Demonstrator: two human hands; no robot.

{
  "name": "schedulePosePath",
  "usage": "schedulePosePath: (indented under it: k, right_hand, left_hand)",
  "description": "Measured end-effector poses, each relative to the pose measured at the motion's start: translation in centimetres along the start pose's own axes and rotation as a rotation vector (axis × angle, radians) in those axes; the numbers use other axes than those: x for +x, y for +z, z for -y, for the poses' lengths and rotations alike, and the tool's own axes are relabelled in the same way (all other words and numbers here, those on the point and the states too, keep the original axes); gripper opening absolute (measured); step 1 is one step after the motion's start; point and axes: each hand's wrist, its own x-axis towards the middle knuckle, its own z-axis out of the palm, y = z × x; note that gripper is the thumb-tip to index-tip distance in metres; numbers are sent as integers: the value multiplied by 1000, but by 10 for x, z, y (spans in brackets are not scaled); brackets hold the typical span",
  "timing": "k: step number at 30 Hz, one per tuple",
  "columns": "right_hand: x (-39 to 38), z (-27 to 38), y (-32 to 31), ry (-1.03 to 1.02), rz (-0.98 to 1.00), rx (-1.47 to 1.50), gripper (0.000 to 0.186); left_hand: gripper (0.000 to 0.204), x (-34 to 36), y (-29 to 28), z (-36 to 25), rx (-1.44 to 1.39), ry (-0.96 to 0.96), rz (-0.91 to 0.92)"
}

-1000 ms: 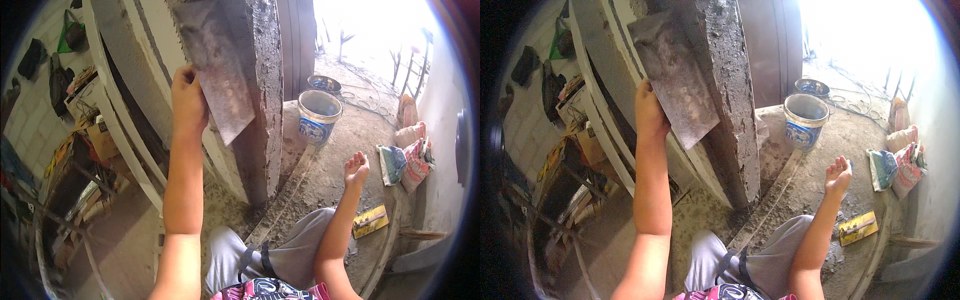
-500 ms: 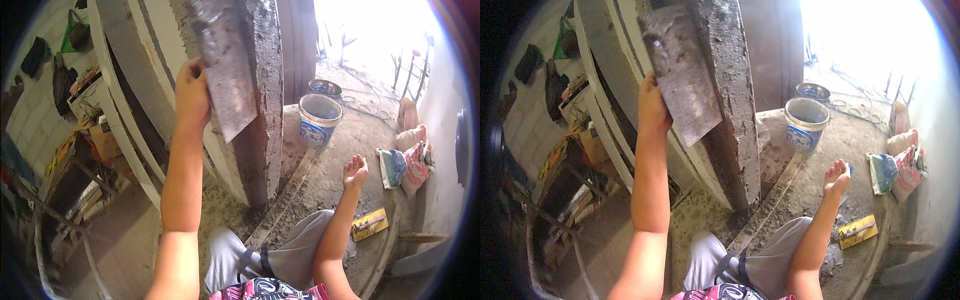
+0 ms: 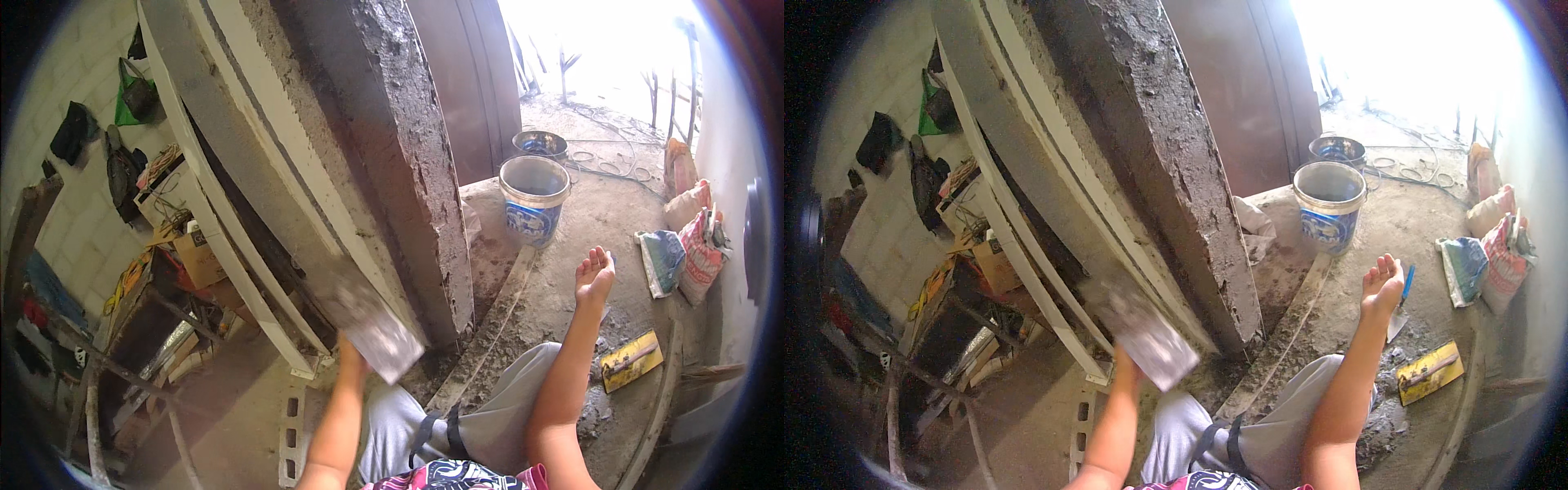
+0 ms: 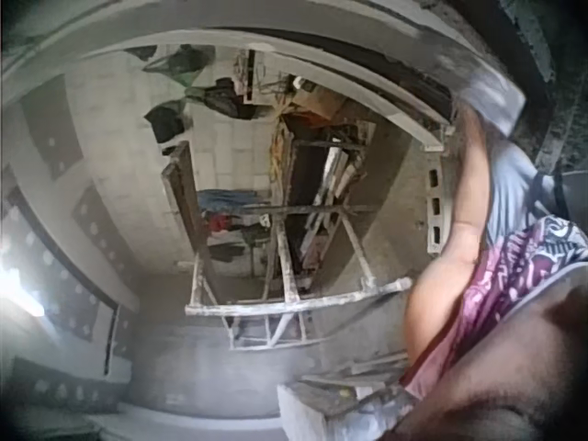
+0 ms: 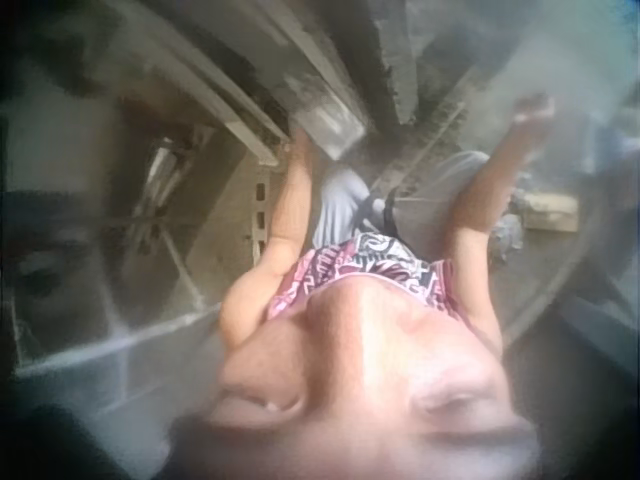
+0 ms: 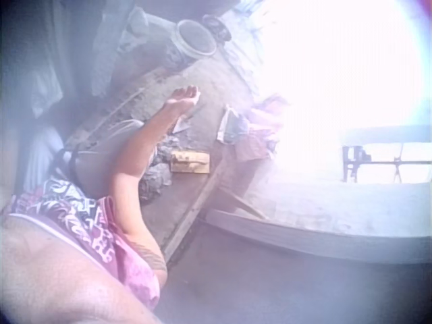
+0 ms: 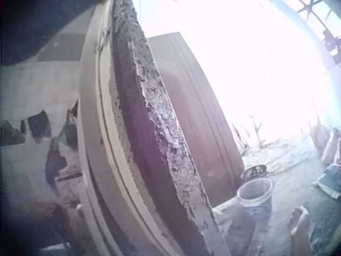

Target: The person applies wet plaster to a vertical wall section using a trowel and a hawk. They scoop plaster from a pile on the floor, spread it onto the wall, and smooth the surface repeatedly.

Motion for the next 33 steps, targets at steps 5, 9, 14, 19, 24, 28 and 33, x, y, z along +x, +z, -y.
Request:
schedulePosePath:
  k: [5, 9, 14, 19, 24, 28, 33]
  right_hand:
    - [-6, -4, 8, 30, 36, -32, 30]
    - [-7, 1, 3, -2, 23, -18, 35]
    - [-8, 13, -1, -21, 17, 9, 34]
    - [-4, 17, -4, -12, 1, 25, 32]
    - [-2, 5, -1, 10, 23, 51, 33]
    - [-4, -4, 4, 37, 32, 50, 35]
    - [-1, 3, -2, 5, 10, 28, 35]
  left_hand:
    - [44, -48, 7, 37, 30, -116, -67]
    - [43, -41, 32, 3, 25, -56, 66]
    - [43, -45, 74, -60, 183, 189, 350]
    - [52, -84, 89, -120, 87, 25, 394]
    - [46, -99, 78, -128, -207, -353, 561]
    - [53, -108, 95, -141, -150, -51, 544]
    - [50, -81, 152, -179, 895, 914, 398]
